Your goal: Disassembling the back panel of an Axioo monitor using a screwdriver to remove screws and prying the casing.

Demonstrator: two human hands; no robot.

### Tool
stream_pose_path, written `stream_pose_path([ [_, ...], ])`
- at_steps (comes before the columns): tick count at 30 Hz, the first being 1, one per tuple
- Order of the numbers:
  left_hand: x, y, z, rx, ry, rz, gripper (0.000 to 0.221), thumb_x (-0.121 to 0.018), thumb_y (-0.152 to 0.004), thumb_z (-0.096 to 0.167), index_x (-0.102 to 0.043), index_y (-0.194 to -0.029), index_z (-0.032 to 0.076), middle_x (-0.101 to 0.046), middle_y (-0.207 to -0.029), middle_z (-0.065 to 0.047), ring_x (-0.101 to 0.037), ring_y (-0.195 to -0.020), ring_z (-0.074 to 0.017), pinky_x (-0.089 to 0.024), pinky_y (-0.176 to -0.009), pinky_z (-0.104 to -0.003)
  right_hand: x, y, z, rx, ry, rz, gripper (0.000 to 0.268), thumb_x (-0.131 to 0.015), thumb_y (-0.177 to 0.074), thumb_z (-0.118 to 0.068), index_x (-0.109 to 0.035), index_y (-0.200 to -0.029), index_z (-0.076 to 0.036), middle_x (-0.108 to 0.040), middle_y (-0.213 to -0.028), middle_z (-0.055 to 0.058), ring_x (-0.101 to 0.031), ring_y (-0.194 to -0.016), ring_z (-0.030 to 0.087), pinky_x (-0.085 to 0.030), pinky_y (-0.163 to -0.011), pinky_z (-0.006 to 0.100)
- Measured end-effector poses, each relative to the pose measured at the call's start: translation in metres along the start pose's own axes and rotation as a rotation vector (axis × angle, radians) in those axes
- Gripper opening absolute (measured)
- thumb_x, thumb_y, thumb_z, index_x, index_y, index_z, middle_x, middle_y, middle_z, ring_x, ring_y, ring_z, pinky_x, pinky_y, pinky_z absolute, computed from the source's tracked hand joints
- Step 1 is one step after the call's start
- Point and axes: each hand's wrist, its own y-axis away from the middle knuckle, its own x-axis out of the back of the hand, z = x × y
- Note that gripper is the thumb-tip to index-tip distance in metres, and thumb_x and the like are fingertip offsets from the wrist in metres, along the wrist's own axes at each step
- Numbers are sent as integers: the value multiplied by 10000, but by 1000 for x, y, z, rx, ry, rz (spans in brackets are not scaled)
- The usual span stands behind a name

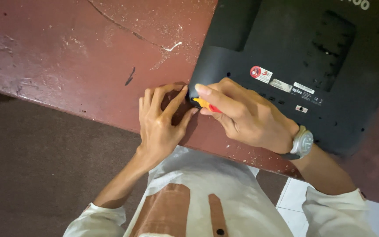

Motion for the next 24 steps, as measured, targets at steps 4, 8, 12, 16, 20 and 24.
stream_pose_path([
  [4,1,0,0,15,7,-20,363,-837,-944,222,-710,-1263,103,-643,-1261,-39,-553,-1028,-273,-407,-756,-402,0,-3,1,4,-39,21,537,-604,-1112,127,-331,-1550,-23,-625,-1174,202,-674,-1010,273,-632,-937,350],
  [8,6,0,3,33,88,-41,429,-805,-963,284,-664,-1324,102,-633,-1270,-47,-557,-1059,-261,-407,-803,-393,5,-8,-2,17,19,-11,508,-613,-1140,-20,-328,-1559,9,-633,-1169,194,-648,-980,276,-587,-872,370],
  [12,19,-12,15,-24,430,24,476,-798,-962,233,-602,-1340,22,-669,-1220,-145,-640,-1077,-284,-519,-990,-380,29,-27,-12,124,47,-37,417,-565,-1135,2,-396,-1493,134,-616,-1231,237,-544,-874,325,-522,-835,440],
  [16,30,-31,20,-22,587,5,454,-841,-918,135,-617,-1279,-25,-698,-1202,-179,-691,-1058,-265,-569,-975,-355,36,-43,-14,131,276,44,317,-708,-1087,-188,-648,-1188,107,-632,-891,111,-568,-733,245,-436,-635,354],
  [20,28,-47,16,-122,614,24,370,-745,-978,187,-631,-1248,-39,-741,-1129,-179,-755,-961,-246,-607,-911,-326,37,-48,-11,168,595,108,587,-728,-1129,-537,-531,-807,-87,-433,-694,8,-420,-609,189,-327,-562,322],
  [24,26,-53,11,-164,517,44,304,-854,-900,72,-668,-1102,-58,-754,-1021,-167,-747,-882,-232,-595,-820,-315,57,-58,-23,188,423,16,538,-723,-1109,-408,-608,-1331,69,-636,-1156,183,-653,-923,321,-567,-794,409],
])
